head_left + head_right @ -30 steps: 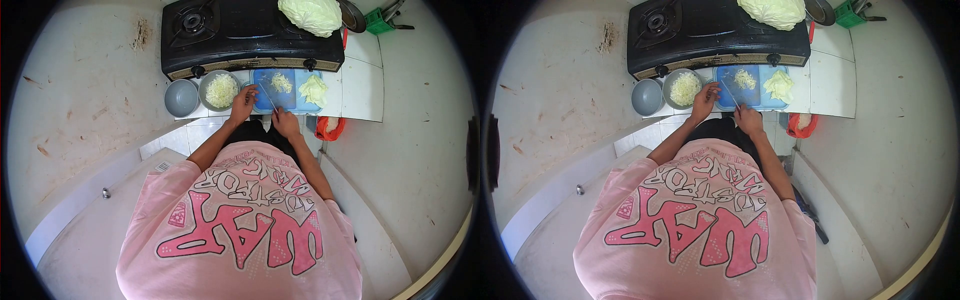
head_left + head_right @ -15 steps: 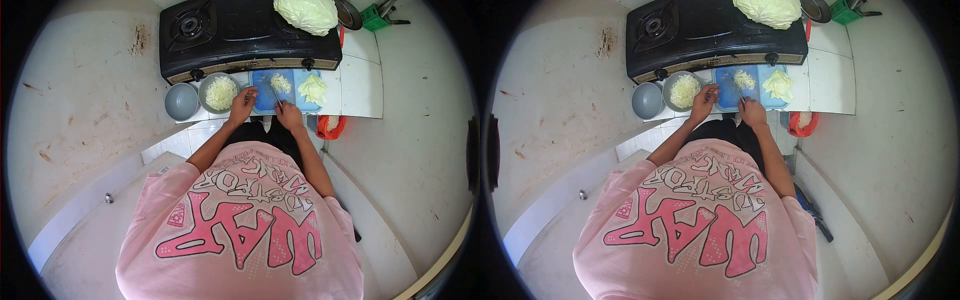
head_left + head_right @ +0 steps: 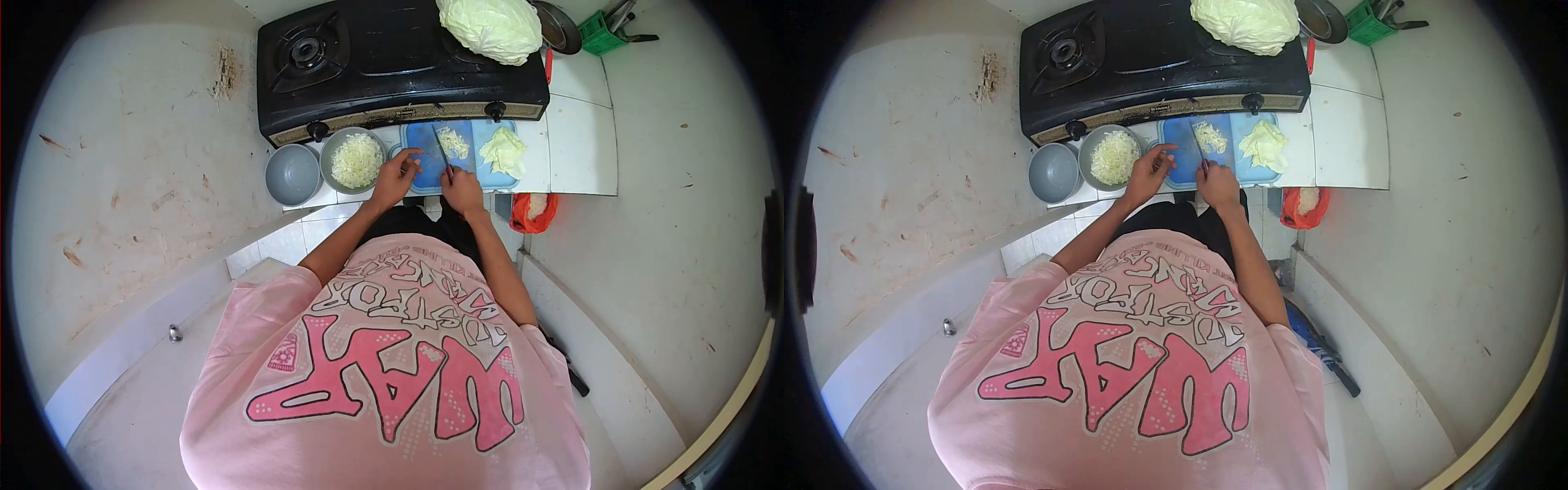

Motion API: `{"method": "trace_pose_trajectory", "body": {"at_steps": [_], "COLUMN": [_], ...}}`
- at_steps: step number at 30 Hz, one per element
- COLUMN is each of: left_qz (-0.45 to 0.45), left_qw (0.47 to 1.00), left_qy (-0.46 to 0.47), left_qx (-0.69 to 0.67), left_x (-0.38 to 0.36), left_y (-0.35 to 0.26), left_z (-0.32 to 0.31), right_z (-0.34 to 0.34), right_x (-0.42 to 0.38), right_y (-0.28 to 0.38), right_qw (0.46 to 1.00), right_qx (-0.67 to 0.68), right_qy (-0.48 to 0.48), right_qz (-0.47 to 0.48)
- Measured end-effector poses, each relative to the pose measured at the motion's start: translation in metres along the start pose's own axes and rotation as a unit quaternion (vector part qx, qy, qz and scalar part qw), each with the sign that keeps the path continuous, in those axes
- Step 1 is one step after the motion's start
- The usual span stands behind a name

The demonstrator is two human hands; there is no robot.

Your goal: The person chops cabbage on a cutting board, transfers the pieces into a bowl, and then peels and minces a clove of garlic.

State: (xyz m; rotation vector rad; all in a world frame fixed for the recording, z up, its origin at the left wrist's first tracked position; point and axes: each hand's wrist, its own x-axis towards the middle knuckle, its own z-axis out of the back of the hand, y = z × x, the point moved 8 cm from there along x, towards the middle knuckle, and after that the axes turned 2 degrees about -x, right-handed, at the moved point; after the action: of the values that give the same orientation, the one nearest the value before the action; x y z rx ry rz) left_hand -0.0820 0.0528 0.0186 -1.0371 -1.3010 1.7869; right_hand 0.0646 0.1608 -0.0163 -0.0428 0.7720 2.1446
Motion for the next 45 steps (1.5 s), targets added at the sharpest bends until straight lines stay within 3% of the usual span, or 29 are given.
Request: {"method": "trace_pose_trajectory", "body": {"at_steps": [5, 9, 13, 21, 24, 25, 26, 27, 31, 33, 35, 36, 37, 44, 45], "left_qz": [-0.102, -0.183, -0.165, -0.158, -0.111, -0.088, -0.065, -0.068, -0.098, -0.118, -0.107, -0.103, -0.028, 0.004, -0.031], "left_qw": [0.983, 0.902, 0.872, 0.893, 0.924, 0.942, 0.957, 0.964, 0.961, 0.941, 0.944, 0.944, 0.939, 0.952, 0.952], "left_qy": [0.102, 0.269, 0.277, 0.238, 0.190, 0.160, 0.129, 0.134, 0.195, 0.235, 0.204, 0.192, 0.193, 0.081, 0.082], "left_qx": [0.117, 0.285, 0.368, 0.348, 0.313, 0.283, 0.252, 0.220, 0.172, 0.213, 0.238, 0.249, 0.282, 0.294, 0.293], "left_x": [0.012, 0.031, 0.066, 0.086, 0.087, 0.084, 0.079, 0.069, 0.033, 0.025, 0.024, 0.025, 0.031, 0.073, 0.080], "left_y": [-0.058, -0.059, -0.042, -0.044, -0.043, -0.045, -0.047, -0.053, -0.081, -0.082, -0.076, -0.076, -0.055, -0.027, -0.031], "left_z": [-0.019, -0.059, -0.064, -0.054, -0.049, -0.047, -0.045, -0.050, -0.070, -0.080, -0.075, -0.075, -0.070, -0.055, -0.064], "right_z": [0.062, 0.093, 0.118, 0.150, 0.139, 0.119, 0.096, 0.077, 0.063, 0.063, 0.062, 0.063, 0.065, 0.093, 0.099], "right_x": [-0.011, -0.013, -0.018, -0.040, -0.040, -0.035, -0.030, -0.031, -0.029, -0.025, -0.025, -0.028, -0.031, -0.060, -0.064], "right_y": [0.013, 0.015, 0.007, -0.013, -0.037, -0.053, -0.064, -0.066, -0.027, -0.016, -0.012, -0.013, -0.014, -0.052, -0.064], "right_qw": [0.997, 0.992, 0.986, 0.990, 0.998, 0.993, 0.954, 0.883, 0.764, 0.737, 0.723, 0.733, 0.743, 0.763, 0.763], "right_qx": [-0.078, -0.119, -0.151, -0.136, -0.061, 0.097, 0.250, 0.394, 0.550, 0.571, 0.579, 0.564, 0.550, 0.512, 0.520], "right_qy": [-0.008, -0.029, -0.030, 0.016, -0.009, 0.058, 0.124, 0.187, 0.260, 0.292, 0.306, 0.316, 0.323, 0.353, 0.334], "right_qz": [-0.008, 0.038, 0.059, 0.032, 0.025, -0.042, -0.108, -0.171, -0.213, -0.213, -0.220, -0.212, -0.204, -0.177, -0.190]}}
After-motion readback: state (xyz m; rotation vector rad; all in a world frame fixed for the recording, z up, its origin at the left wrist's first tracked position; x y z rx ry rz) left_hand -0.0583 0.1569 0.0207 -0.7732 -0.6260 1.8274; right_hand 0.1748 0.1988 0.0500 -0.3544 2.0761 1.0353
